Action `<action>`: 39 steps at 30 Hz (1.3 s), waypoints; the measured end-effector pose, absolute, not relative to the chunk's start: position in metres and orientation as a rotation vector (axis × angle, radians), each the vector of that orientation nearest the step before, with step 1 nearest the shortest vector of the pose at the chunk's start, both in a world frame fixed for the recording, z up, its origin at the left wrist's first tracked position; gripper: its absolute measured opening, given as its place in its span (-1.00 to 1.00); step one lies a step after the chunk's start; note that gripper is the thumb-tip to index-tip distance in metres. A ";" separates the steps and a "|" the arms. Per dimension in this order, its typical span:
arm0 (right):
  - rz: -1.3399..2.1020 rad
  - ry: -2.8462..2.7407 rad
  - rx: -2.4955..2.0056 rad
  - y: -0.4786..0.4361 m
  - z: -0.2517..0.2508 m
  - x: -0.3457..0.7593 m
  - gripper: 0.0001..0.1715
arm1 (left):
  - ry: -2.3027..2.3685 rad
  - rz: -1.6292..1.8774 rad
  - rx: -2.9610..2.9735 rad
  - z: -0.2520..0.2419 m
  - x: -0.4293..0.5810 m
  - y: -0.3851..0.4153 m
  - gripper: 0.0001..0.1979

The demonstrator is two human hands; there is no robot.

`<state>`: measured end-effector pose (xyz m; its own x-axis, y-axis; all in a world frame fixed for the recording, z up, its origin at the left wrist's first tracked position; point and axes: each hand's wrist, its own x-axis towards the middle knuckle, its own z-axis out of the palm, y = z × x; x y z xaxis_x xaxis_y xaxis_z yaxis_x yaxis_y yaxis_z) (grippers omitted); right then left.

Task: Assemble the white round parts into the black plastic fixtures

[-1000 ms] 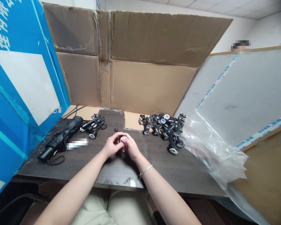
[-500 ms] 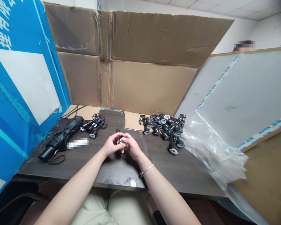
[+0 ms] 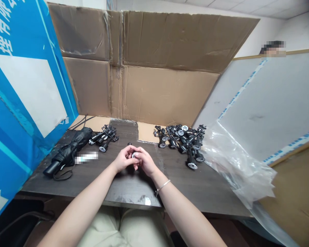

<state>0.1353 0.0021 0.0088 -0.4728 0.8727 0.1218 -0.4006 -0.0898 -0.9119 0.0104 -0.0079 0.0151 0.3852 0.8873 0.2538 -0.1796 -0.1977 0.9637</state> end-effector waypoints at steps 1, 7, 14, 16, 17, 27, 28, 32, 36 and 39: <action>1.722 -1.231 -0.591 0.002 0.009 0.135 -0.80 | 0.667 1.105 1.429 0.015 0.010 -0.008 -0.60; 1.714 -1.249 -0.617 -0.002 0.010 0.136 -0.78 | 0.642 1.099 1.376 0.017 0.010 -0.010 -0.59; 1.703 -1.200 -0.594 0.000 0.009 0.134 -0.72 | 0.738 1.170 1.503 0.010 0.011 -0.006 -0.60; 1.709 -1.154 -0.594 0.002 0.008 0.133 -0.70 | 0.811 1.175 1.542 0.007 0.012 -0.004 -0.59; 1.713 -1.131 -0.593 0.003 0.008 0.132 -0.69 | 0.857 1.179 1.574 0.006 0.013 -0.004 -0.58; 1.751 -0.997 -0.552 0.003 0.016 0.137 -0.62 | 1.229 1.333 1.951 0.008 0.013 -0.007 -0.57; 1.767 -0.991 -0.552 0.004 0.016 0.137 -0.62 | 1.214 1.322 1.959 0.007 0.012 -0.006 -0.58; 1.757 -1.012 -0.571 0.007 0.014 0.137 -0.60 | 1.126 1.274 2.003 0.004 0.008 -0.003 -0.57; 1.693 -1.071 -0.686 0.010 0.012 0.139 -0.60 | 1.122 1.233 2.102 0.005 0.005 -0.002 -0.58; 1.688 -1.145 -0.769 0.011 0.009 0.140 -0.61 | 1.161 1.185 2.139 0.008 0.005 -0.004 -0.58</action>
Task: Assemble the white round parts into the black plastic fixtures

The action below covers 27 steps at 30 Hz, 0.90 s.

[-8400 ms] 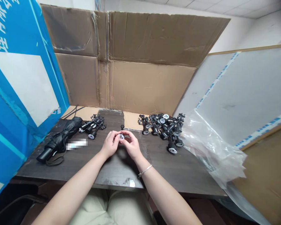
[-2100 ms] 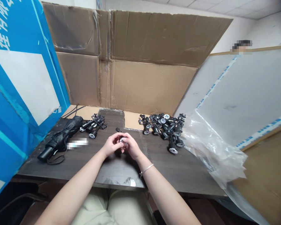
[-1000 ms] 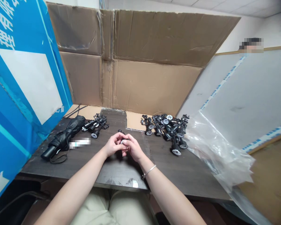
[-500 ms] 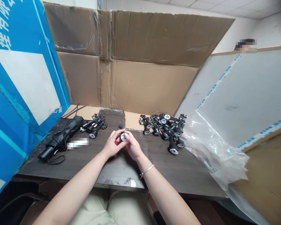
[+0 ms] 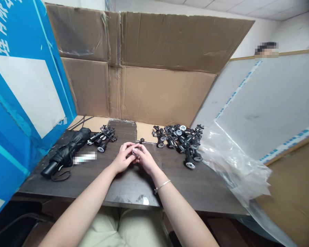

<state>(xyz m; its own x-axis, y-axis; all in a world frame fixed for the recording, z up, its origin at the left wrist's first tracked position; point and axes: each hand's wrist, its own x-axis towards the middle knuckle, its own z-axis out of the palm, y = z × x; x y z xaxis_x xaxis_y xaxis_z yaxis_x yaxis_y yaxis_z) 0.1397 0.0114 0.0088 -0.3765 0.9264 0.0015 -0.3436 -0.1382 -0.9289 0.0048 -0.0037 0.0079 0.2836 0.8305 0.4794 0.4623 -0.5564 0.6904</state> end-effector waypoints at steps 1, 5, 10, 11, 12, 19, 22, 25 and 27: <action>1.693 -1.163 -0.779 0.011 0.008 0.140 -0.61 | 1.170 1.175 2.150 0.009 0.005 -0.004 -0.58; 1.730 -1.161 -0.711 0.009 0.006 0.137 -0.63 | 1.159 1.204 2.166 0.009 0.008 -0.007 -0.54; 1.795 -1.125 -0.674 0.007 0.008 0.137 -0.61 | 1.019 1.229 2.064 0.005 0.010 -0.006 -0.57; 1.789 -1.117 -0.680 0.007 0.008 0.137 -0.62 | 1.012 1.235 2.080 0.005 0.010 -0.005 -0.58; 1.778 -1.115 -0.685 0.007 0.008 0.137 -0.62 | 1.016 1.245 2.106 0.005 0.010 -0.005 -0.59; 1.565 -1.269 -0.675 0.007 0.006 0.139 -0.67 | 1.026 1.319 2.267 0.009 0.012 -0.007 -0.62; 1.506 -1.316 -0.642 0.006 0.006 0.139 -0.68 | 1.022 1.354 2.310 0.010 0.012 -0.008 -0.63; 1.455 -1.344 -0.627 0.005 0.006 0.139 -0.68 | 1.021 1.381 2.357 0.010 0.013 -0.008 -0.63; 1.423 -1.356 -0.623 0.005 0.006 0.139 -0.68 | 1.019 1.400 2.379 0.010 0.013 -0.008 -0.63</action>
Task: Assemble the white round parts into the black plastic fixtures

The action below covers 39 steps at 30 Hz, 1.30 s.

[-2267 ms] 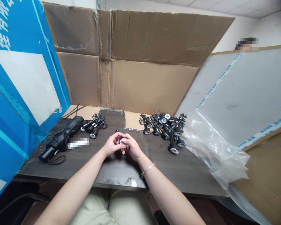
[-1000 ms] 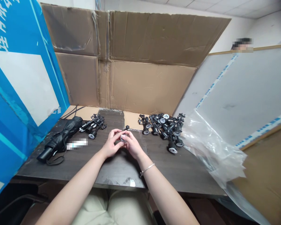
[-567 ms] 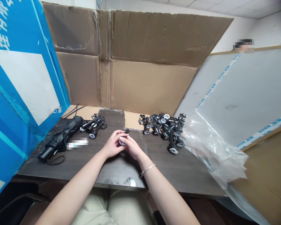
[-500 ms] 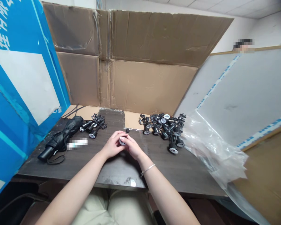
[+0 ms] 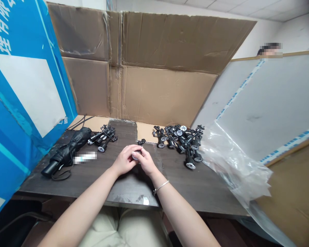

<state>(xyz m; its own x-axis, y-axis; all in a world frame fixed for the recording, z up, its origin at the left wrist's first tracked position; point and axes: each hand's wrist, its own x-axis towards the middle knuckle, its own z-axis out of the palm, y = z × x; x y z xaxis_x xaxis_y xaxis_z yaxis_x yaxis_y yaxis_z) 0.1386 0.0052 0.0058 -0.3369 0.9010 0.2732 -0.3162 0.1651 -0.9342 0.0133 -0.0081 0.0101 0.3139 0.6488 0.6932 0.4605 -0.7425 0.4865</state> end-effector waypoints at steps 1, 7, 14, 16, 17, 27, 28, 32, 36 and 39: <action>1.413 -1.360 -0.621 0.005 0.006 0.139 -0.68 | 1.018 1.409 2.386 0.010 0.014 -0.008 -0.62; 1.349 -1.374 -0.643 0.004 0.004 0.136 -0.71 | 1.020 1.438 2.414 0.011 0.014 -0.007 -0.63; 1.300 -1.431 -0.673 0.006 0.004 0.134 -0.67 | 1.056 1.420 2.362 0.010 0.013 -0.007 -0.60; 1.311 -1.446 -0.663 0.006 0.004 0.133 -0.60 | 1.060 1.402 2.336 0.011 0.013 -0.008 -0.56; 1.311 -1.450 -0.661 0.006 0.004 0.133 -0.57 | 1.066 1.390 2.323 0.012 0.013 -0.008 -0.54; 1.286 -1.505 -0.714 0.007 0.007 0.138 -0.60 | 1.134 1.371 2.288 0.012 0.009 -0.009 -0.55; 1.272 -1.511 -0.725 0.006 0.008 0.138 -0.61 | 1.136 1.385 2.289 0.012 0.009 -0.009 -0.55; 1.294 -1.451 -0.743 0.006 0.008 0.137 -0.67 | 1.147 1.436 2.279 0.013 0.008 -0.009 -0.53; 1.384 -1.334 -0.755 0.007 0.008 0.137 -0.67 | 1.154 1.463 2.240 0.015 0.007 -0.009 -0.58; 1.449 -1.297 -0.741 0.006 0.011 0.137 -0.63 | 1.120 1.438 2.274 0.017 0.007 -0.009 -0.61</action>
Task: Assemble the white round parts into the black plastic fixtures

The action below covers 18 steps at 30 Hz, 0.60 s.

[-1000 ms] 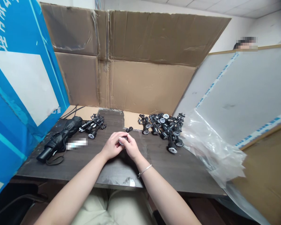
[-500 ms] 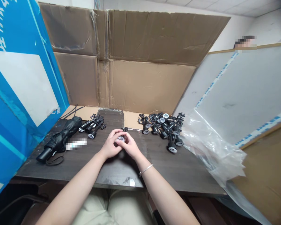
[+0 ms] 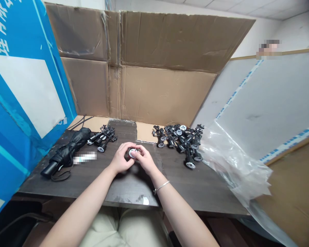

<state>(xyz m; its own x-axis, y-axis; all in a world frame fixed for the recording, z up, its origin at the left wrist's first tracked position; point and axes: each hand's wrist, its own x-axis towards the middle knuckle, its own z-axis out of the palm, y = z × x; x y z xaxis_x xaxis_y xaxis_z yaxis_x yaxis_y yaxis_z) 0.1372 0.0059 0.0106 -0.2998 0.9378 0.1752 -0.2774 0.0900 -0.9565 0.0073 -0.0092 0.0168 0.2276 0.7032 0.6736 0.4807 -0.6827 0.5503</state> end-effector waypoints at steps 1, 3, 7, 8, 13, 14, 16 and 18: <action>1.468 -1.287 -0.732 0.005 0.012 0.138 -0.62 | 1.110 1.423 2.287 0.017 0.008 -0.009 -0.61; 1.502 -1.271 -0.715 0.004 0.014 0.138 -0.62 | 1.107 1.385 2.289 0.018 0.008 -0.010 -0.60; 1.531 -1.268 -0.695 0.004 0.015 0.139 -0.65 | 1.090 1.313 2.247 0.018 0.008 -0.010 -0.62; 1.539 -1.266 -0.695 0.004 0.015 0.140 -0.64 | 1.076 1.301 2.234 0.018 0.008 -0.010 -0.62; 1.653 -1.257 -0.658 0.005 0.016 0.143 -0.63 | 1.008 1.256 2.150 0.014 0.005 -0.007 -0.57; 1.674 -1.256 -0.650 0.004 0.016 0.144 -0.63 | 0.998 1.250 2.124 0.013 0.005 -0.007 -0.56; 1.698 -1.253 -0.658 0.005 0.016 0.144 -0.63 | 0.980 1.225 2.070 0.012 0.004 -0.006 -0.57; 1.696 -1.251 -0.694 0.005 0.015 0.144 -0.64 | 0.960 1.188 2.023 0.013 0.004 -0.006 -0.60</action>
<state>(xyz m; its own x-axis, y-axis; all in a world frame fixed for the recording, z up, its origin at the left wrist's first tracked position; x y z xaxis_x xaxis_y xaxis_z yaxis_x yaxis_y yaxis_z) 0.1438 0.0051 0.0147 -0.4468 0.8922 0.0661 -0.3265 -0.0939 -0.9405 0.0041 -0.0056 0.0125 0.3386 0.8178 0.4653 0.2833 -0.5601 0.7785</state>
